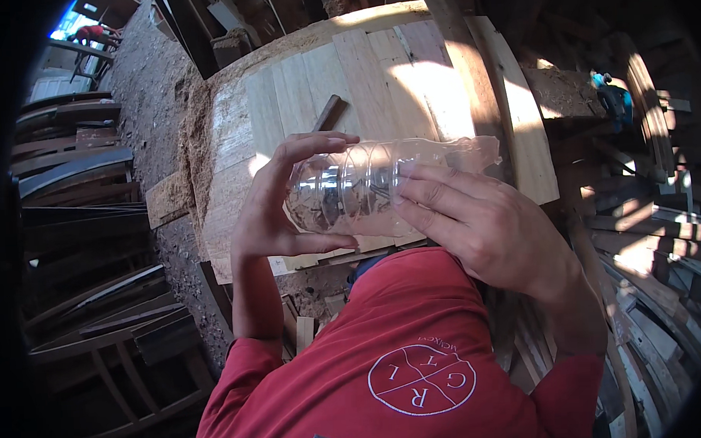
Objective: The person places a wood plank across several other boards and hammers a nail into it to secure them together.
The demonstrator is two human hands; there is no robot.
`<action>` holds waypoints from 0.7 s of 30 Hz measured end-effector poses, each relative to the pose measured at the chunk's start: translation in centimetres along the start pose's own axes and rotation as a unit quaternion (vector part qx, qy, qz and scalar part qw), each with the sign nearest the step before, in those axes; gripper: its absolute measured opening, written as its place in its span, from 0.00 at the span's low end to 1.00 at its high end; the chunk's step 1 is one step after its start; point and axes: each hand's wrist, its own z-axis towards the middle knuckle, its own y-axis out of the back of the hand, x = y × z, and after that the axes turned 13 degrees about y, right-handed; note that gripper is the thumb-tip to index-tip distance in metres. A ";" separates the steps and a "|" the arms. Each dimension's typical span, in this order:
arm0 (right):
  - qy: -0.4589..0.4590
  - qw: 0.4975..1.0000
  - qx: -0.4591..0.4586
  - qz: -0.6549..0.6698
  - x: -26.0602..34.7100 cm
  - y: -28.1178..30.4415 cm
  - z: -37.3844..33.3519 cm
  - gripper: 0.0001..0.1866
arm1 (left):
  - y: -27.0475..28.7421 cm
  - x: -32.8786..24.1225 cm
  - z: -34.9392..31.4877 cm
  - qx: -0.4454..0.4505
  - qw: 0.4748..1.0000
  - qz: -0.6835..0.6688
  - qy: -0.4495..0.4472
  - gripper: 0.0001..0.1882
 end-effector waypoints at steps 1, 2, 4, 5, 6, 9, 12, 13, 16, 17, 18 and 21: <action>0.004 1.000 0.021 0.002 0.0 0.3 0.2 0.18 | -0.1 0.0 0.0 -0.007 1.000 -0.001 0.002 0.55; 0.007 1.000 0.025 0.002 0.1 0.5 0.4 0.18 | -0.3 0.1 0.0 0.000 1.000 -0.023 -0.006 0.55; -0.001 0.995 0.093 0.023 0.4 1.1 0.9 0.20 | -0.6 0.0 0.0 0.003 0.999 -0.047 -0.014 0.55; 0.000 0.995 0.096 0.021 0.5 1.6 1.3 0.20 | -0.7 -0.3 0.2 0.009 0.998 -0.050 -0.028 0.55; -0.001 0.991 0.114 0.070 0.6 2.0 1.8 0.23 | -0.8 -0.5 0.3 0.015 0.998 -0.052 -0.043 0.55; 0.019 0.982 0.140 0.126 0.4 1.9 2.7 0.30 | -1.6 0.0 0.3 0.041 0.993 -0.102 -0.049 0.55; 0.052 0.976 0.162 0.133 -0.4 2.0 3.2 0.28 | -2.6 0.1 0.4 0.055 0.985 -0.159 -0.021 0.55; 0.067 0.973 0.177 0.132 -0.6 2.0 3.3 0.24 | -2.6 0.3 0.3 0.052 0.985 -0.160 -0.021 0.55; 0.091 0.971 0.169 0.145 -0.9 0.9 2.8 0.26 | -2.8 0.8 0.5 0.061 0.982 -0.174 -0.037 0.55; 0.091 0.970 0.171 0.146 -1.1 0.8 3.0 0.26 | -2.9 1.0 0.5 0.063 0.985 -0.158 -0.035 0.57; 0.085 0.968 0.168 0.168 -1.2 0.6 3.3 0.25 | -3.0 1.3 0.4 0.064 0.987 -0.141 -0.033 0.58; 0.037 0.970 0.146 0.191 -1.1 -0.3 2.8 0.23 | -3.6 2.4 -0.2 0.063 0.969 -0.235 0.047 0.57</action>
